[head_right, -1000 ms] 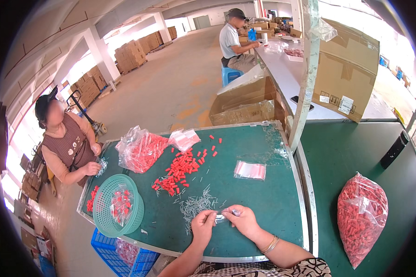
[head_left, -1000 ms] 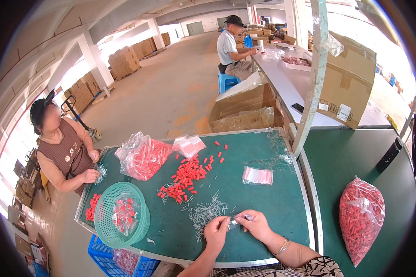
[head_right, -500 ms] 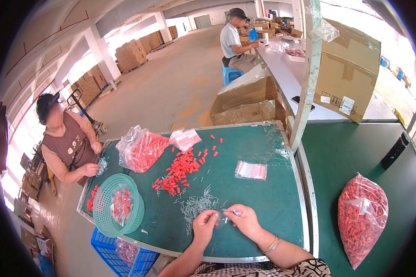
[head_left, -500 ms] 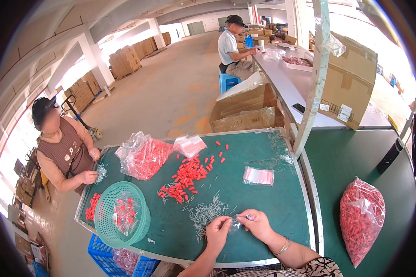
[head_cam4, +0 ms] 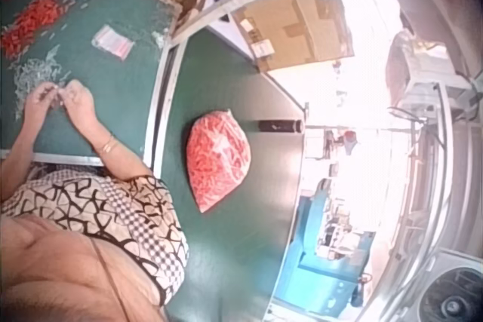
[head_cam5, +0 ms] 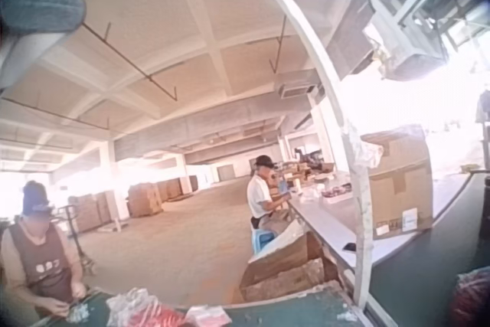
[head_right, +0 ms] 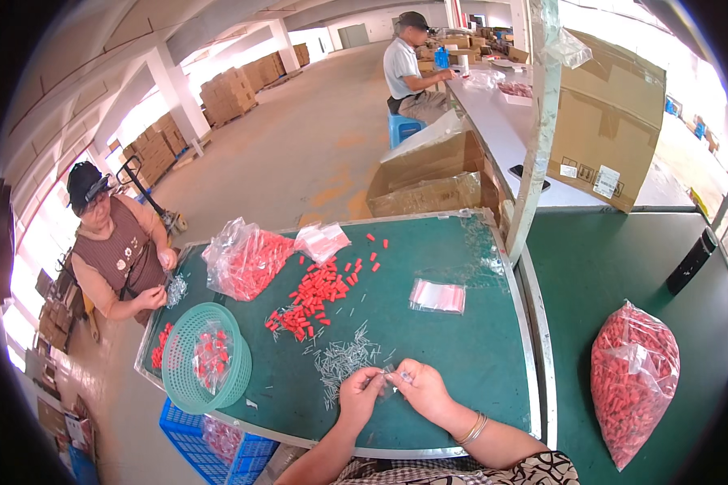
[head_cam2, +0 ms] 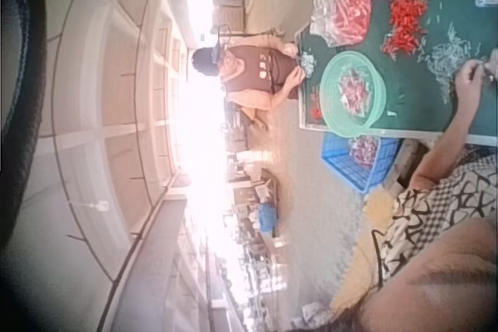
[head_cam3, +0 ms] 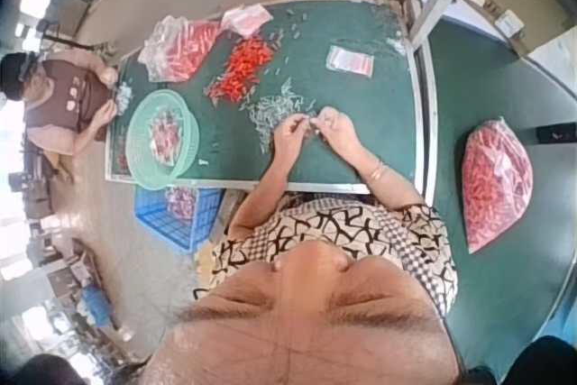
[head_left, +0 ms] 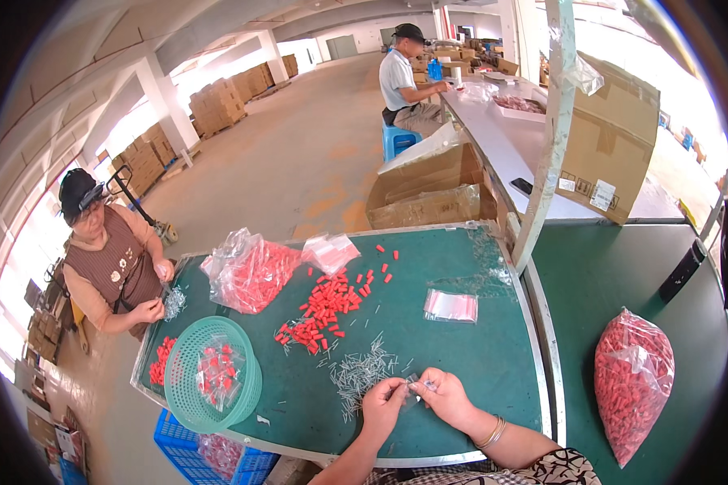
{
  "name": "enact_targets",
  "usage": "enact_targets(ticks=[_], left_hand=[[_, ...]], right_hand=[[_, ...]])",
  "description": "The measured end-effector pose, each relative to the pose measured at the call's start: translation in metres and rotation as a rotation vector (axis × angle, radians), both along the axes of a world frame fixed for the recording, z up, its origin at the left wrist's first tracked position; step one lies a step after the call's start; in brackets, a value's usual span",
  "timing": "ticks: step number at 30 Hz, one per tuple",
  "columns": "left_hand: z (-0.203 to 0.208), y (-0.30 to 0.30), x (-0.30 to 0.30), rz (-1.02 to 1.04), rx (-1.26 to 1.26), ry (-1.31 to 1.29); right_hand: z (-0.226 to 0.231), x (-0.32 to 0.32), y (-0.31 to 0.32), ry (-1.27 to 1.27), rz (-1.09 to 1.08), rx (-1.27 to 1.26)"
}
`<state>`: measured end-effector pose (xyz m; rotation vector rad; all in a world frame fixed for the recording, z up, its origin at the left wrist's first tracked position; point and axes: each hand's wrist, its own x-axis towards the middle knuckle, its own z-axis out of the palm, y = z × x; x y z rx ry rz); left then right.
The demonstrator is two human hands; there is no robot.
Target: The person sorts small metal pins by hand, placing them into small plastic bags at a factory workbench.
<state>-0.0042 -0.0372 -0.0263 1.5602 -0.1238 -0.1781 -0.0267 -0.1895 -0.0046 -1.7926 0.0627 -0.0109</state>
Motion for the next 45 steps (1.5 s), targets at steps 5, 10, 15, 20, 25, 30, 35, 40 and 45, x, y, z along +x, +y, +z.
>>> enact_targets(ticks=[5,10,15,20,25,30,35,40,45], left_hand=[[-0.002,-0.001,-0.001,-0.019,-0.019,0.004],[-0.003,-0.001,-0.001,-0.037,0.007,0.002],[0.001,-0.002,-0.001,-0.027,-0.034,0.035],[-0.003,0.000,0.001,-0.042,-0.089,0.079],[-0.006,0.002,0.002,0.010,-0.151,0.080],[-0.001,0.000,0.001,0.020,-0.160,0.082],[0.002,0.002,0.001,-0.031,-0.102,0.085],[0.003,0.002,0.001,-0.045,-0.104,0.100],[0.004,0.002,0.002,-0.045,-0.200,0.156]], right_hand=[[-0.001,-0.002,0.000,-0.052,0.004,-0.032],[-0.007,-0.001,-0.001,-0.091,0.013,-0.077],[-0.009,-0.002,0.001,-0.092,-0.011,0.015],[-0.011,-0.001,0.003,-0.025,0.003,0.113],[-0.001,0.000,0.003,0.036,0.037,0.194],[-0.001,0.000,0.001,0.023,0.033,0.168],[-0.004,0.000,0.000,0.040,0.066,0.173],[0.000,0.000,0.001,0.044,0.044,0.179],[-0.004,0.000,0.001,0.035,0.025,0.188]])
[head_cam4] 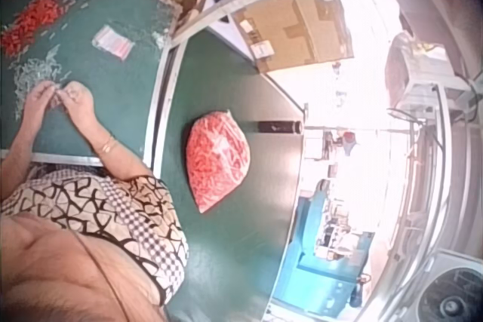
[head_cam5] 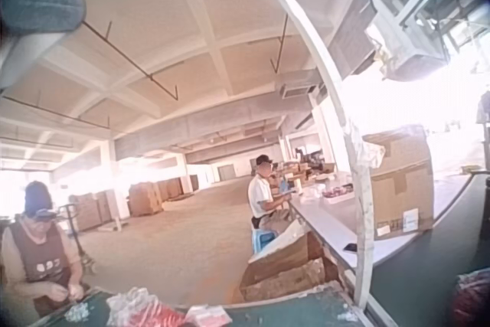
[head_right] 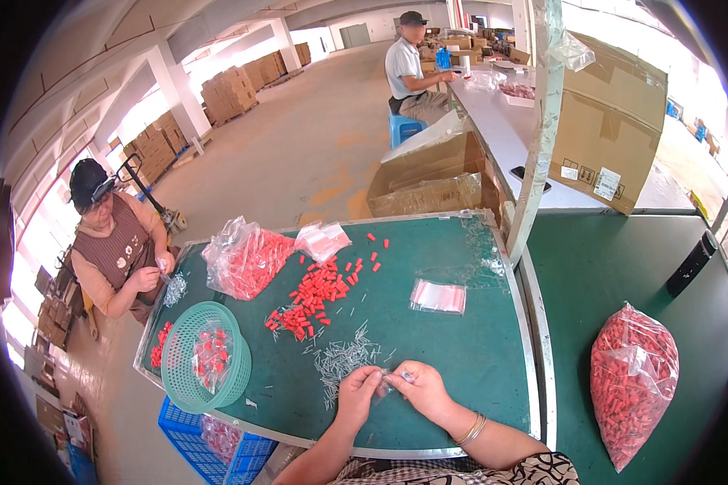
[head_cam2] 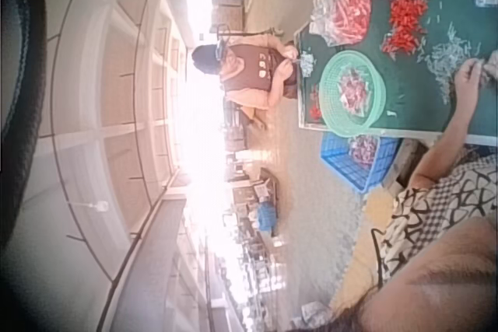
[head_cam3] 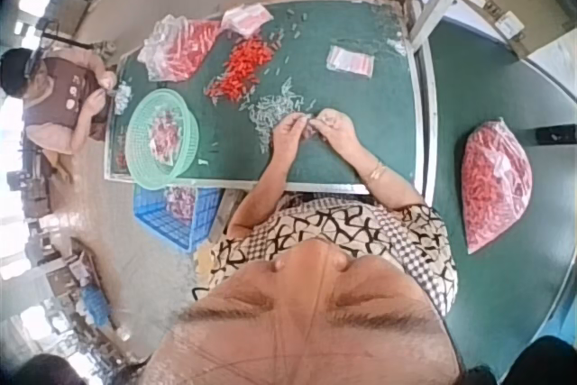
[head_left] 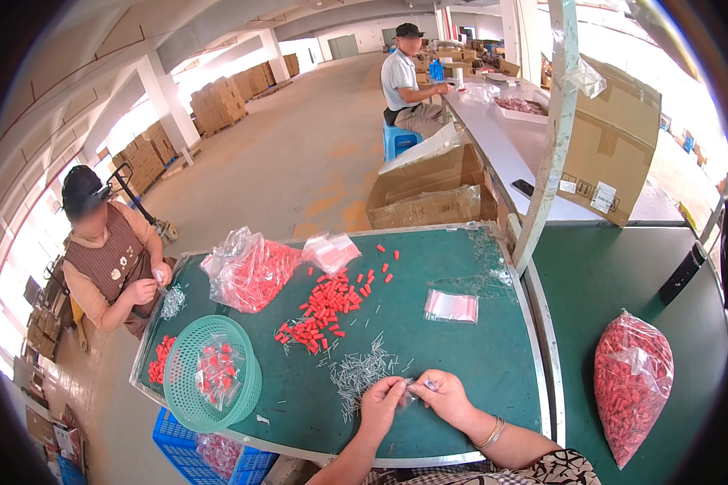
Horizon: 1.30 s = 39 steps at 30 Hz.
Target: The person sorts small metal pins by hand, placing them into small plastic bags at a factory workbench.
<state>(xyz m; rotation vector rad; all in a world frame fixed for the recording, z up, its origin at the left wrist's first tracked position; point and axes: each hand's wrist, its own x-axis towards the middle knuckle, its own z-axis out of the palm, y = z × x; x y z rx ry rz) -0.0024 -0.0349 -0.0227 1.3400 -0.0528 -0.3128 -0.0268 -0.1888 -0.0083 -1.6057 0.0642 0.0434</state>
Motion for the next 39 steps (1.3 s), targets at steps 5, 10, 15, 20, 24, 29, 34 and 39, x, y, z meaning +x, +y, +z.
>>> enact_targets(ticks=[5,10,15,20,24,29,34,39], left_hand=[[-0.004,0.001,0.002,0.025,0.033,-0.021],[-0.003,0.000,0.002,0.052,0.054,-0.049],[-0.003,0.000,0.001,0.034,-0.017,-0.023],[-0.001,0.001,0.001,0.026,0.003,-0.017],[0.001,0.000,0.000,0.033,0.005,0.000],[-0.002,0.001,0.001,0.023,0.002,-0.017],[-0.007,0.002,0.002,0.015,-0.025,-0.042],[-0.003,0.001,0.001,0.045,0.022,-0.069]], right_hand=[[0.007,0.003,-0.001,0.013,0.015,0.069],[0.001,0.005,-0.006,0.054,0.040,0.097],[0.004,0.004,-0.007,0.030,0.048,-0.032],[0.010,0.004,-0.007,-0.015,0.043,-0.174],[0.012,0.003,-0.006,-0.022,0.034,-0.180],[0.011,0.003,-0.006,-0.061,0.031,-0.213],[0.007,0.005,-0.003,-0.014,0.023,-0.100],[0.011,0.003,-0.005,0.040,0.066,-0.041]])
